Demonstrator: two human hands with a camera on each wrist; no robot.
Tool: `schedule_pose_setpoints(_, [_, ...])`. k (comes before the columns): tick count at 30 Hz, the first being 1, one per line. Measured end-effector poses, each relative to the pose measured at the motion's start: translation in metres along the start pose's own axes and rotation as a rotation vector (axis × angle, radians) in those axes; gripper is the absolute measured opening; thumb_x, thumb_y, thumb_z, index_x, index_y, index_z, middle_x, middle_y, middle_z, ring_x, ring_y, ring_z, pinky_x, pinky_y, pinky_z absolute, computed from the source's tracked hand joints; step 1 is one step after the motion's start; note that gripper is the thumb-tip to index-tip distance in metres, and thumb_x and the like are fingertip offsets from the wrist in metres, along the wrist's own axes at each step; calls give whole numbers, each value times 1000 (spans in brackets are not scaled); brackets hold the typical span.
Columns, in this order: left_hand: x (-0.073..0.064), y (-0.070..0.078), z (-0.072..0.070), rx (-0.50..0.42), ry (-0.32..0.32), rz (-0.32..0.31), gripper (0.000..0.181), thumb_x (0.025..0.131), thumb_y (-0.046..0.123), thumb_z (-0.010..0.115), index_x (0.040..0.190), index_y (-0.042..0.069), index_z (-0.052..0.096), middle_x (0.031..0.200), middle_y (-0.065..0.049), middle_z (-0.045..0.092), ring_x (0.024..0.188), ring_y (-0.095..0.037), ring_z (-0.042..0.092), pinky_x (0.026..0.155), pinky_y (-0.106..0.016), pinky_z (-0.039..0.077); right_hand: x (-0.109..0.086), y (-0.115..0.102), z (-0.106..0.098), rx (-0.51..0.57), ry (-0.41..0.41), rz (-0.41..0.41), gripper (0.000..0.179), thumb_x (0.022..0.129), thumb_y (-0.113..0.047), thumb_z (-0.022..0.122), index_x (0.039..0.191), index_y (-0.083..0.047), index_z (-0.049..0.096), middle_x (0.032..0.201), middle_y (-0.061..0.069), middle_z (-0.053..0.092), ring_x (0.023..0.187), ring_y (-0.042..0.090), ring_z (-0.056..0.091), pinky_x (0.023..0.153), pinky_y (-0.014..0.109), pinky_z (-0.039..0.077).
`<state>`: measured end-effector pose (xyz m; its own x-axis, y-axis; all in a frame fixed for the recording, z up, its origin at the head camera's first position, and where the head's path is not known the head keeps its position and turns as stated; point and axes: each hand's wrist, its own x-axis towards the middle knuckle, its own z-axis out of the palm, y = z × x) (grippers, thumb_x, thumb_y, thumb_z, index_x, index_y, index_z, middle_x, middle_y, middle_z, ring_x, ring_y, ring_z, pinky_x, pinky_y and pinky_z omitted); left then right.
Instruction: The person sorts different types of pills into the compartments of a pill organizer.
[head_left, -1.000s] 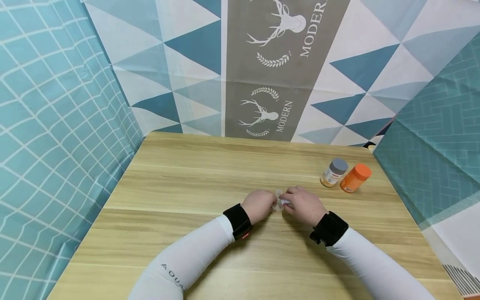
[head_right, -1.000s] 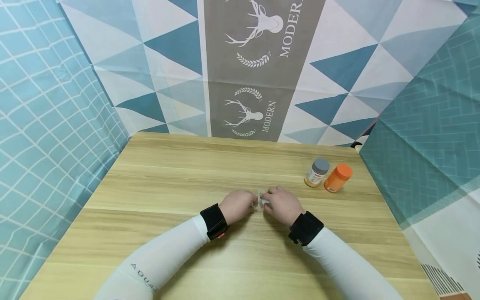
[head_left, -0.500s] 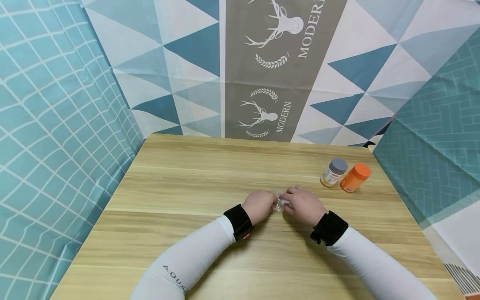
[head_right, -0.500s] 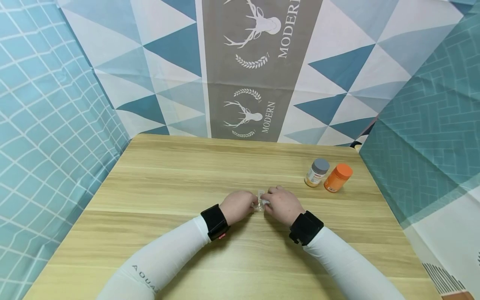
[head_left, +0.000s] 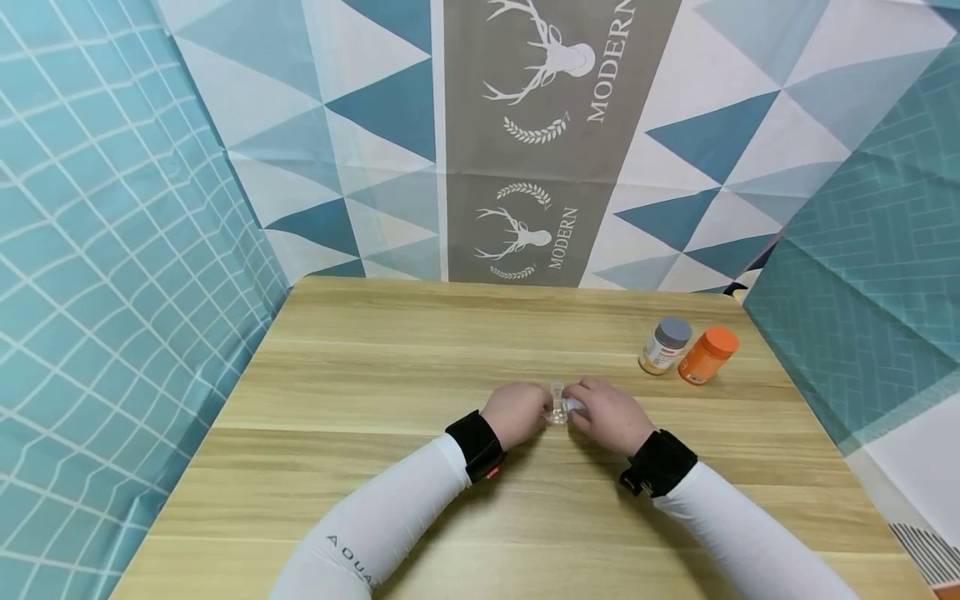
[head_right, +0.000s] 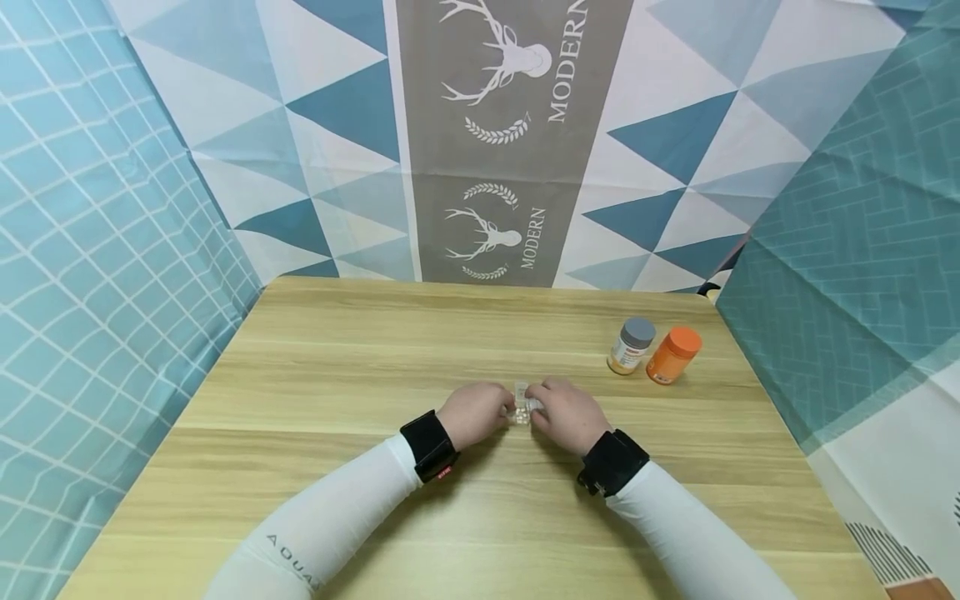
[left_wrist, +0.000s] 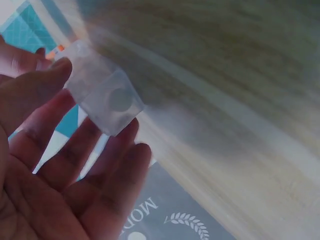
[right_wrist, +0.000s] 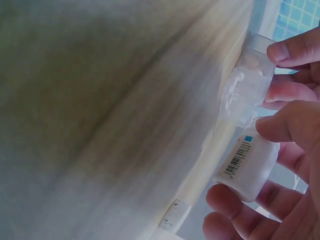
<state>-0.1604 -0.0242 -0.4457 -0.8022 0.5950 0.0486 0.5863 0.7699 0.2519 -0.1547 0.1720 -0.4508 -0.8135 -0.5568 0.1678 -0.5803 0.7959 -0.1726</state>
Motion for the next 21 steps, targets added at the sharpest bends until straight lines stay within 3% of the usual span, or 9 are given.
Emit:
schedule_pose_setpoints(5, [3, 0, 0, -35, -6, -24, 10, 84, 24, 74, 92, 18, 77, 87, 6, 66, 71, -7, 55, 61, -24, 50, -6, 4, 4, 102, -8, 75, 29, 86, -18, 70, 114, -10, 65, 103, 6, 63, 91, 18, 56, 77, 42, 52])
schedule_pose_setpoints(7, [3, 1, -2, -25, 2, -15, 11, 85, 26, 74, 91, 18, 77, 88, 5, 65, 74, -9, 55, 64, -25, 50, -9, 5, 5, 154, -4, 106, 30, 88, -18, 69, 116, -10, 64, 108, 6, 63, 98, 19, 56, 84, 43, 51])
schedule_pose_setpoints(12, [-1, 5, -7, 61, 50, 20, 20, 82, 32, 75, 98, 18, 77, 106, 1, 68, 95, -16, 58, 87, -32, 47, -16, 5, 6, 322, 21, 179, 26, 91, -15, 64, 116, -10, 61, 112, 6, 62, 100, 19, 55, 88, 45, 48])
schedule_pose_setpoints(15, [-7, 11, -7, 76, 109, 24, 31, 81, 36, 77, 105, 18, 74, 112, -1, 67, 104, -18, 57, 95, -37, 44, -21, 1, 5, 437, 45, 211, 22, 94, -13, 61, 116, -10, 59, 111, 6, 60, 92, 18, 56, 79, 43, 50])
schedule_pose_setpoints(21, [-14, 25, 1, -83, 226, -5, 39, 81, 37, 76, 113, 15, 70, 111, 0, 70, 104, -14, 58, 93, -41, 46, -28, -17, -1, 711, 92, 241, 19, 97, -9, 56, 115, -7, 52, 107, 14, 60, 85, 24, 61, 65, 37, 54])
